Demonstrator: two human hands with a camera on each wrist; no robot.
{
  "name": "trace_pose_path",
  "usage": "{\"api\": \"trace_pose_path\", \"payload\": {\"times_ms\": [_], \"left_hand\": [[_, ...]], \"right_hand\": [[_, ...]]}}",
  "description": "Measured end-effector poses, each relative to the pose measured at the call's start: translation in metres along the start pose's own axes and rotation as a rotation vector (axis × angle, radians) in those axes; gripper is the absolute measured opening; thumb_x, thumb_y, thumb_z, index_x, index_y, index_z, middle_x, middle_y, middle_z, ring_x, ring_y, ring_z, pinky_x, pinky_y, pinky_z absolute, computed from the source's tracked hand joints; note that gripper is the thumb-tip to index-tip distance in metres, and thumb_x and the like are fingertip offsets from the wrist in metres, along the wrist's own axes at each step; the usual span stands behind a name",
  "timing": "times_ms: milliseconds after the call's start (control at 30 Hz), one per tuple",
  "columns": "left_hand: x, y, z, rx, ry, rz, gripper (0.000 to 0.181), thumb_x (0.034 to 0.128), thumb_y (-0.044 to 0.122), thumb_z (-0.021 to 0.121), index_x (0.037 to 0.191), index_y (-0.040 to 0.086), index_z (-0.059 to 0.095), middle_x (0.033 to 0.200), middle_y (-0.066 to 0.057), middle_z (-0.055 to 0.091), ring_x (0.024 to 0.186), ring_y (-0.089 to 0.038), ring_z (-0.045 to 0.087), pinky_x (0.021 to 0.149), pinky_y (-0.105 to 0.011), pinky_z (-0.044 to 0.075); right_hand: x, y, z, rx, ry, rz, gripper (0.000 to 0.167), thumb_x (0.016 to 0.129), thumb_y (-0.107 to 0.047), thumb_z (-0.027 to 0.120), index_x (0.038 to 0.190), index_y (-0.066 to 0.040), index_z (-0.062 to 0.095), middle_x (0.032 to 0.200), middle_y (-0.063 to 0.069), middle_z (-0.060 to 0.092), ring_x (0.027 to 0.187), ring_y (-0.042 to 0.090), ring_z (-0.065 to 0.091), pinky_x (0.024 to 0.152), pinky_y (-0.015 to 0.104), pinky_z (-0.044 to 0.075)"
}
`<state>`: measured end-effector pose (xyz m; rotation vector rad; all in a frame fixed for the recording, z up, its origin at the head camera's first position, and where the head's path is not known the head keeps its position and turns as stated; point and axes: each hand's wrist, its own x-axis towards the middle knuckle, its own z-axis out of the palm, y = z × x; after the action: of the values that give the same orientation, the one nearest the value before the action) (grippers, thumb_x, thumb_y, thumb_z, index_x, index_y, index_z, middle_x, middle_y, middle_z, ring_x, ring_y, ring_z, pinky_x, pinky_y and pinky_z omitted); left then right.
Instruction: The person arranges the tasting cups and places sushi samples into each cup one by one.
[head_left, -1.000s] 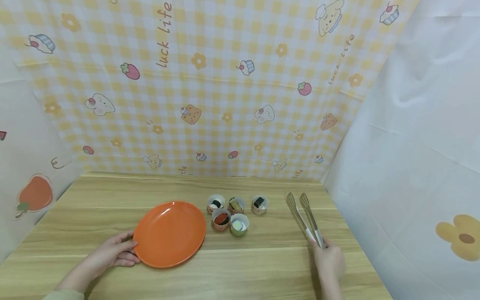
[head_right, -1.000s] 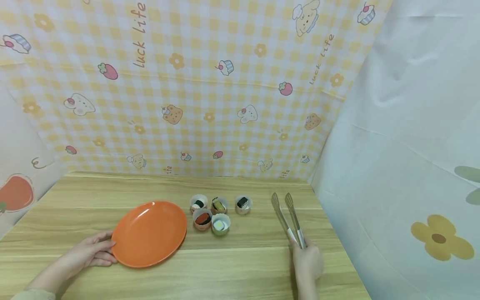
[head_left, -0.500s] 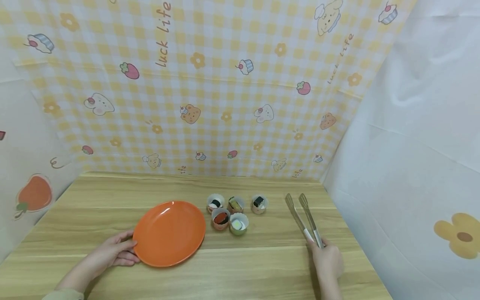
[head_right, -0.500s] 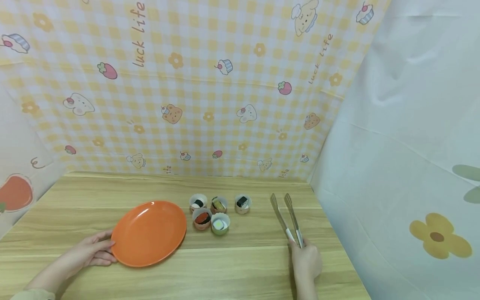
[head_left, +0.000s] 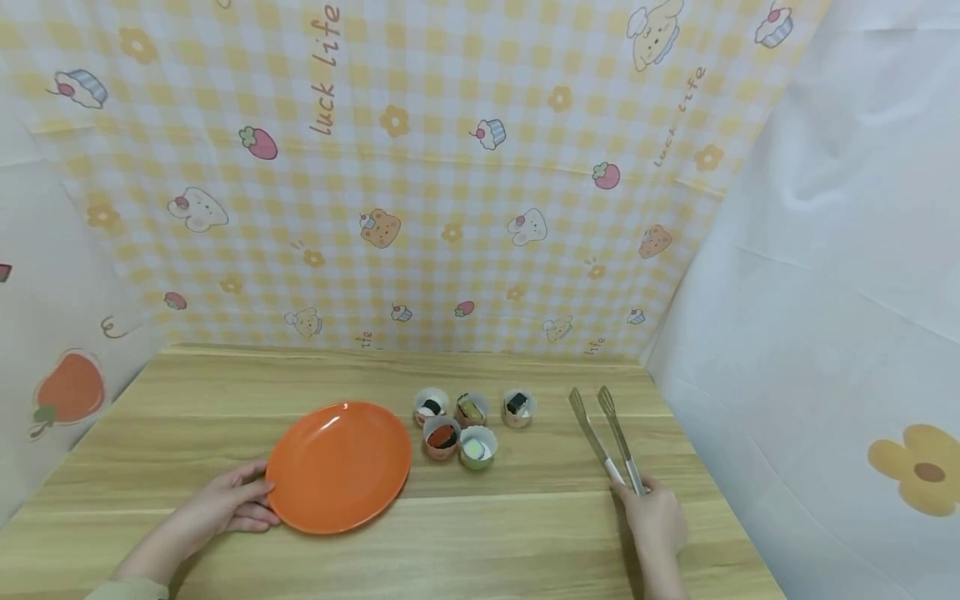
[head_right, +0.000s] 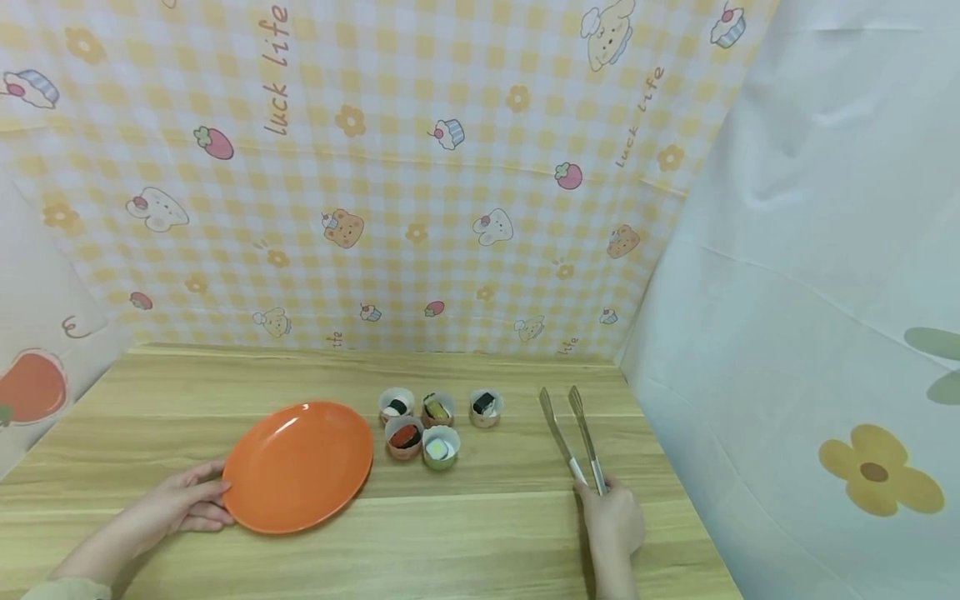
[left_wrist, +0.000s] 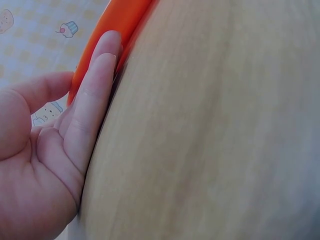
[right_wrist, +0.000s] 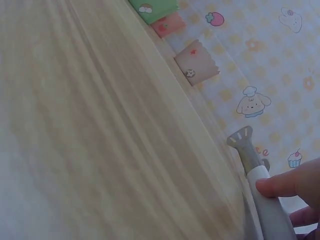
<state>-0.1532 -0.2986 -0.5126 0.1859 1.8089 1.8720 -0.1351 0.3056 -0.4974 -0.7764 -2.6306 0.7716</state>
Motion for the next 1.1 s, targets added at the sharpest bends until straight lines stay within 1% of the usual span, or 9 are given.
{"api": "trace_pose_path", "payload": {"times_ms": [100, 267, 400, 567, 667, 833, 967, 1033, 1100], "left_hand": [[0.000, 0.000, 0.000, 0.001, -0.003, 0.000, 0.078, 0.1022, 0.017, 0.046, 0.139, -0.020, -0.013, 0.094, -0.018, 0.067, 0.085, -0.029, 0.068, 0.078, -0.041, 0.056], [0.001, 0.001, 0.000, -0.006, -0.003, -0.005, 0.079, 0.1020, 0.018, 0.046, 0.139, -0.019, -0.013, 0.094, -0.018, 0.067, 0.085, -0.029, 0.068, 0.078, -0.041, 0.056], [-0.001, 0.001, -0.001, -0.015, -0.015, -0.007, 0.078, 0.1022, 0.018, 0.046, 0.139, -0.019, -0.012, 0.095, -0.019, 0.067, 0.086, -0.029, 0.068, 0.078, -0.042, 0.056], [-0.003, 0.002, -0.002, -0.029, -0.032, -0.003, 0.075, 0.1026, 0.017, 0.044, 0.139, -0.020, -0.010, 0.095, -0.019, 0.067, 0.086, -0.029, 0.068, 0.078, -0.042, 0.056], [-0.004, 0.002, -0.003, -0.030, -0.041, 0.003, 0.074, 0.1024, 0.016, 0.044, 0.137, -0.019, -0.011, 0.094, -0.019, 0.068, 0.085, -0.030, 0.069, 0.076, -0.042, 0.057], [-0.002, 0.005, -0.008, 0.010, -0.063, 0.007, 0.072, 0.1022, 0.016, 0.041, 0.134, -0.018, -0.014, 0.090, -0.018, 0.069, 0.078, -0.028, 0.070, 0.068, -0.039, 0.059], [-0.005, 0.015, -0.014, 0.116, -0.021, -0.027, 0.068, 0.1023, 0.018, 0.041, 0.135, -0.019, -0.007, 0.088, -0.015, 0.068, 0.074, -0.027, 0.069, 0.064, -0.039, 0.059], [-0.007, 0.023, -0.016, 0.195, 0.026, -0.037, 0.065, 0.1015, 0.016, 0.041, 0.135, -0.021, -0.001, 0.087, -0.014, 0.068, 0.072, -0.027, 0.068, 0.062, -0.039, 0.059], [-0.010, 0.032, -0.019, 0.273, 0.071, -0.023, 0.062, 0.1003, 0.013, 0.041, 0.134, -0.023, 0.003, 0.086, -0.014, 0.067, 0.069, -0.028, 0.067, 0.060, -0.040, 0.058]], "right_hand": [[0.003, -0.001, -0.003, -0.014, -0.059, -0.001, 0.063, 0.079, -0.047, 0.073, 0.115, 0.003, 0.062, 0.094, 0.025, 0.065, 0.075, 0.037, 0.061, 0.047, 0.037, 0.043], [0.006, -0.002, -0.008, -0.037, -0.155, -0.012, 0.064, 0.082, -0.046, 0.070, 0.118, 0.005, 0.057, 0.093, 0.023, 0.064, 0.075, 0.035, 0.060, 0.048, 0.038, 0.043], [0.008, -0.003, -0.011, -0.050, -0.203, -0.023, 0.066, 0.083, -0.047, 0.068, 0.120, 0.006, 0.056, 0.096, 0.024, 0.063, 0.077, 0.035, 0.059, 0.050, 0.037, 0.043], [0.010, -0.005, -0.014, -0.074, -0.243, -0.055, 0.071, 0.085, -0.049, 0.064, 0.124, 0.009, 0.051, 0.108, 0.032, 0.059, 0.083, 0.040, 0.060, 0.052, 0.039, 0.047], [0.011, -0.005, -0.014, -0.084, -0.207, -0.107, 0.068, 0.087, -0.044, 0.063, 0.125, 0.012, 0.049, 0.110, 0.035, 0.057, 0.085, 0.044, 0.060, 0.054, 0.043, 0.050], [0.015, -0.007, -0.011, -0.050, -0.045, -0.273, 0.050, 0.089, -0.028, 0.064, 0.122, 0.009, 0.055, 0.109, 0.033, 0.058, 0.095, 0.047, 0.057, 0.070, 0.055, 0.051], [0.020, -0.009, -0.009, -0.002, 0.017, -0.407, 0.038, 0.089, -0.019, 0.065, 0.116, 0.007, 0.061, 0.110, 0.030, 0.059, 0.099, 0.046, 0.055, 0.079, 0.057, 0.048], [0.023, -0.012, -0.009, -0.001, 0.014, -0.463, 0.037, 0.089, -0.018, 0.067, 0.115, 0.007, 0.061, 0.109, 0.029, 0.060, 0.097, 0.045, 0.056, 0.078, 0.056, 0.048], [0.028, -0.018, -0.011, -0.009, -0.007, -0.499, 0.037, 0.090, -0.019, 0.066, 0.116, 0.007, 0.061, 0.111, 0.029, 0.060, 0.095, 0.044, 0.058, 0.076, 0.055, 0.050]]}}
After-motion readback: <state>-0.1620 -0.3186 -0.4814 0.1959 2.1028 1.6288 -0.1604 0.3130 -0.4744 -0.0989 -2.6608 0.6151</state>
